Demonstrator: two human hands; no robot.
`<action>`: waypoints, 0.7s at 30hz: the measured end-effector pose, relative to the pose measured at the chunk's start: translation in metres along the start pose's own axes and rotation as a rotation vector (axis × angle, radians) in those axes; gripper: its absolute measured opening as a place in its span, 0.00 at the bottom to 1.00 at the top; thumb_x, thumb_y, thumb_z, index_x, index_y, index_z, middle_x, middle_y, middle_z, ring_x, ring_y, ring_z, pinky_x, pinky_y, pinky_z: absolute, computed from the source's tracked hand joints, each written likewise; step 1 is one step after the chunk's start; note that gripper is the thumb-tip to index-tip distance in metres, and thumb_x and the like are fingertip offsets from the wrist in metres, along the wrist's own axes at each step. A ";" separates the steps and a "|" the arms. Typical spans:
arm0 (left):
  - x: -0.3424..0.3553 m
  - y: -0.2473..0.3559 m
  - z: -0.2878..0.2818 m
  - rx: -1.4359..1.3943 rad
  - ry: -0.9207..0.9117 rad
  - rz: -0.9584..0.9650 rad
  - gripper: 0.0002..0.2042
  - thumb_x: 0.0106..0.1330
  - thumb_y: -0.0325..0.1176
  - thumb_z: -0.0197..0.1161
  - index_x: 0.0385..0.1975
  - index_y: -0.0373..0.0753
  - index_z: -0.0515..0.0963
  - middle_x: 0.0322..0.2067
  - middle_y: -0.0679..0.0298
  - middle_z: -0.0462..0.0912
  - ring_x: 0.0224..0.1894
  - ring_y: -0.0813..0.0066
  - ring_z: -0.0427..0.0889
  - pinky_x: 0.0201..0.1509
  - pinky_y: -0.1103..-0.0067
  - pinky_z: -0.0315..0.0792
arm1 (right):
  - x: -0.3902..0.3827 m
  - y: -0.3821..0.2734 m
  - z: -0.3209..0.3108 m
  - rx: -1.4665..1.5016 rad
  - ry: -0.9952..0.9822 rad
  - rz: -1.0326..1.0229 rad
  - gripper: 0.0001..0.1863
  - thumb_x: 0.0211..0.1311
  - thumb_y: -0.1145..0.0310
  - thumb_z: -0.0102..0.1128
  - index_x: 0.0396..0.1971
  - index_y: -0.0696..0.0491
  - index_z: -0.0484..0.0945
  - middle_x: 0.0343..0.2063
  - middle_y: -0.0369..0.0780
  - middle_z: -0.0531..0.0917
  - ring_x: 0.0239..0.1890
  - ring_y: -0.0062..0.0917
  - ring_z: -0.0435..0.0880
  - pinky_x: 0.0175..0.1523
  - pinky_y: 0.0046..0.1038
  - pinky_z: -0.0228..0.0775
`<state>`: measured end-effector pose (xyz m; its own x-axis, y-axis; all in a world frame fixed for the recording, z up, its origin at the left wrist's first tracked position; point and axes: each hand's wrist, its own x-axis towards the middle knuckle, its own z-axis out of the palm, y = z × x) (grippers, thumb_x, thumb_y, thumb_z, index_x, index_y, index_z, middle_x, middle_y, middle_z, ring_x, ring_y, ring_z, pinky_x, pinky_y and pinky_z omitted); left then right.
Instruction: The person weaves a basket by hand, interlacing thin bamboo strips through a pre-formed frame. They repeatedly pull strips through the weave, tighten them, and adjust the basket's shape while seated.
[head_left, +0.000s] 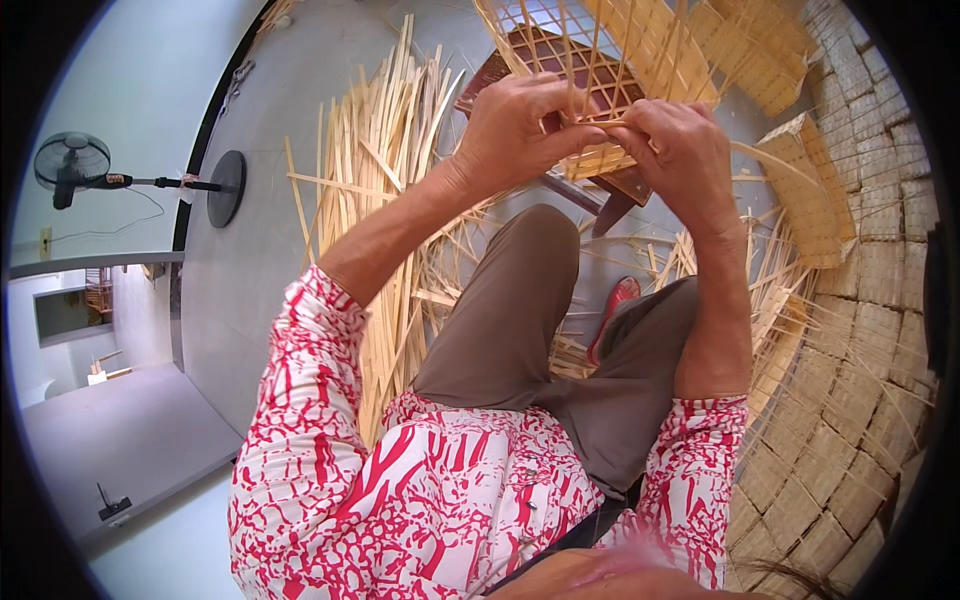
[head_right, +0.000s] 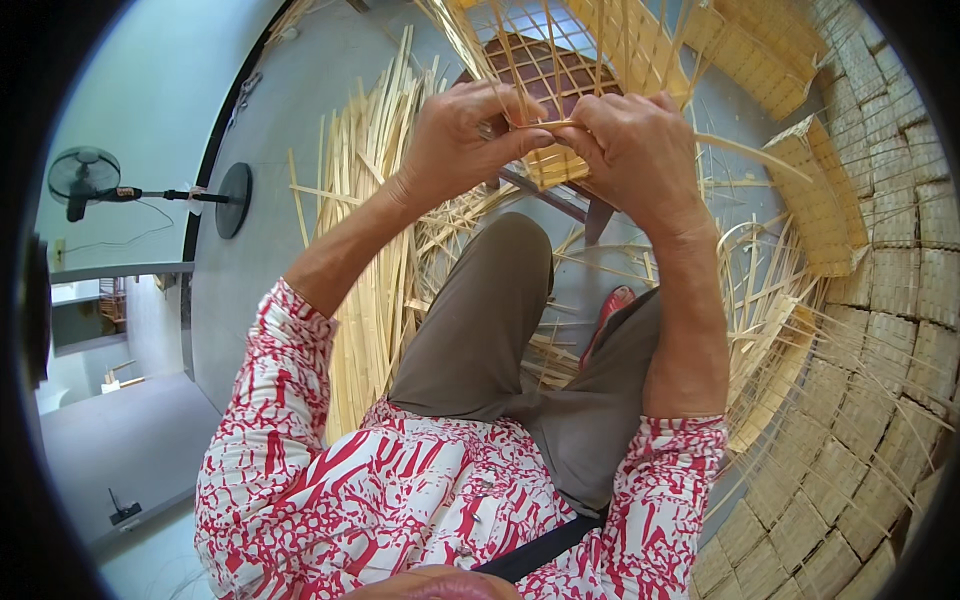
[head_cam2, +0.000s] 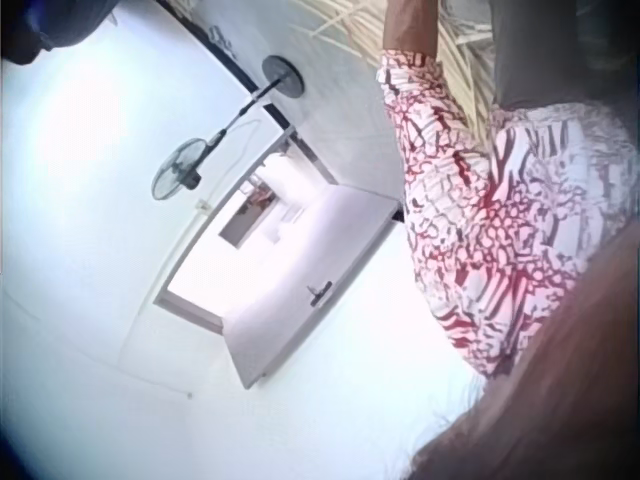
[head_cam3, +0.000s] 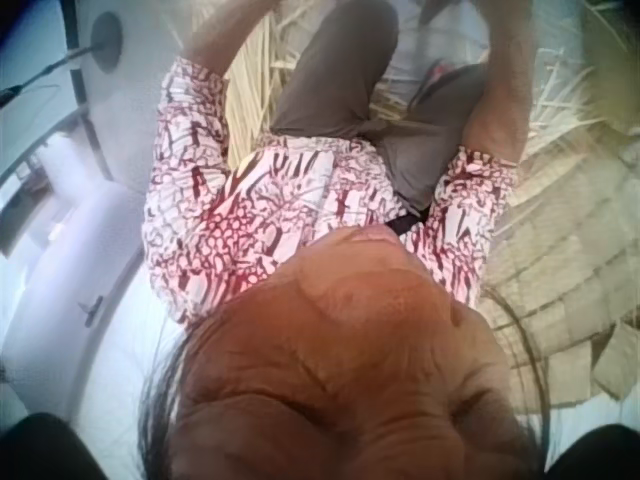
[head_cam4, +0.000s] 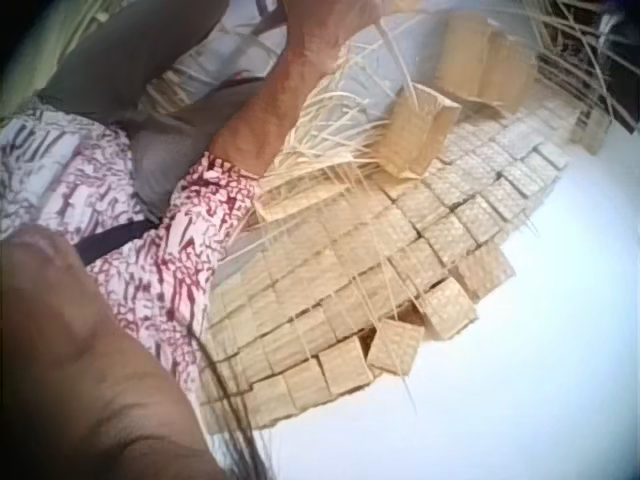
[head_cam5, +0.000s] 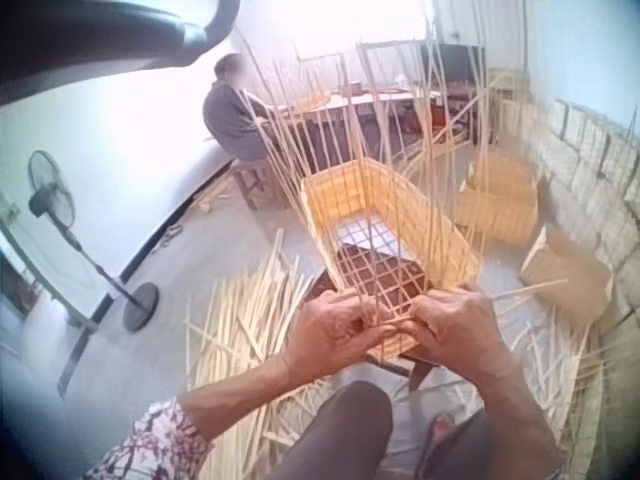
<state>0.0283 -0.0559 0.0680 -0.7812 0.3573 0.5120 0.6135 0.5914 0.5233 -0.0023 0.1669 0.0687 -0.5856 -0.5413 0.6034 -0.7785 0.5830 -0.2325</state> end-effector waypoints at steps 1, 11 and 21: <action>0.000 -0.003 0.000 0.019 0.065 -0.052 0.09 0.59 0.30 0.74 0.37 0.35 0.85 0.32 0.64 0.86 0.29 0.78 0.84 0.32 0.80 0.78 | 0.006 -0.002 -0.001 -0.028 0.077 -0.012 0.12 0.59 0.57 0.68 0.27 0.50 0.81 0.25 0.37 0.83 0.31 0.36 0.82 0.43 0.36 0.69; -0.008 -0.036 0.029 -0.189 0.264 -0.137 0.04 0.61 0.26 0.72 0.32 0.33 0.85 0.27 0.65 0.83 0.29 0.81 0.80 0.32 0.82 0.74 | -0.031 0.008 0.038 1.082 0.249 0.861 0.11 0.75 0.71 0.53 0.51 0.57 0.77 0.36 0.41 0.86 0.35 0.29 0.86 0.44 0.29 0.80; -0.003 -0.036 0.031 -0.314 0.289 -0.105 0.05 0.60 0.27 0.74 0.33 0.34 0.86 0.27 0.64 0.82 0.31 0.79 0.80 0.34 0.81 0.75 | -0.014 0.065 0.037 2.145 0.077 0.523 0.12 0.75 0.62 0.55 0.42 0.55 0.80 0.41 0.45 0.87 0.33 0.24 0.83 0.42 0.25 0.79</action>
<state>0.0049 -0.0559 0.0262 -0.8041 0.0633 0.5912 0.5728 0.3489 0.7417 -0.0533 0.1899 0.0169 -0.7984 -0.5551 0.2332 0.3632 -0.7529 -0.5488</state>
